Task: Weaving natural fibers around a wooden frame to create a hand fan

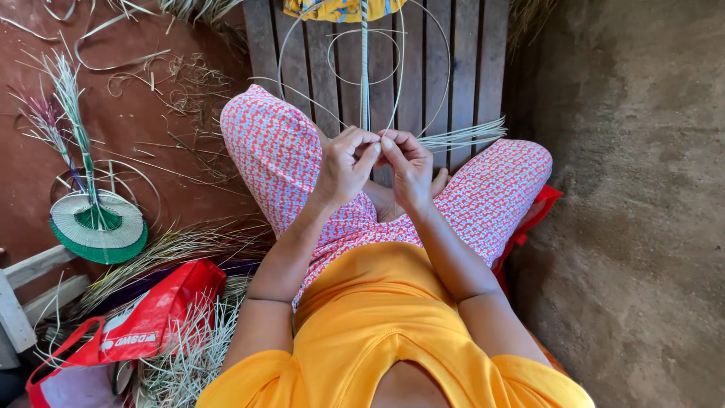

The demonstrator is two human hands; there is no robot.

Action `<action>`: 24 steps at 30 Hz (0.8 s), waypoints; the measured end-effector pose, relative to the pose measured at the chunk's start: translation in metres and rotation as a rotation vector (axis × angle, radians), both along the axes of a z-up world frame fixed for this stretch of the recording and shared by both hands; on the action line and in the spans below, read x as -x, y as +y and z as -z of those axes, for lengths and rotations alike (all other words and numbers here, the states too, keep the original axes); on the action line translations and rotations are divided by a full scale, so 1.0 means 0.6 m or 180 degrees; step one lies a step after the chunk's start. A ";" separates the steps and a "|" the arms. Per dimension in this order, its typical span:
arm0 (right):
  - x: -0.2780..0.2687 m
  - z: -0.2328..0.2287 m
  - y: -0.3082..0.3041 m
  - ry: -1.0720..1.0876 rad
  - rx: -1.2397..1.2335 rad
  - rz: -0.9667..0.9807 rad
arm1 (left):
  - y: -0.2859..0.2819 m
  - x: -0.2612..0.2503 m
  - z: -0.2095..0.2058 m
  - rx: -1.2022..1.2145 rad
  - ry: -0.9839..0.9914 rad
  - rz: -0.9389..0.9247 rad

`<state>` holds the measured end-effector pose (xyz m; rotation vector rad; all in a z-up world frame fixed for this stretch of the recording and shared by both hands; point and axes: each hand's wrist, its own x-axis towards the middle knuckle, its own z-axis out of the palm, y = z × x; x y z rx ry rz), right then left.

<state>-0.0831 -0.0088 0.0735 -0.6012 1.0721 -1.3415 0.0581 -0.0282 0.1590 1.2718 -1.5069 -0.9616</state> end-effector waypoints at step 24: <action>0.032 -0.006 -0.018 0.0026 -0.0090 0.0277 | 0.049 0.049 0.021 -0.0020 -0.0141 0.0094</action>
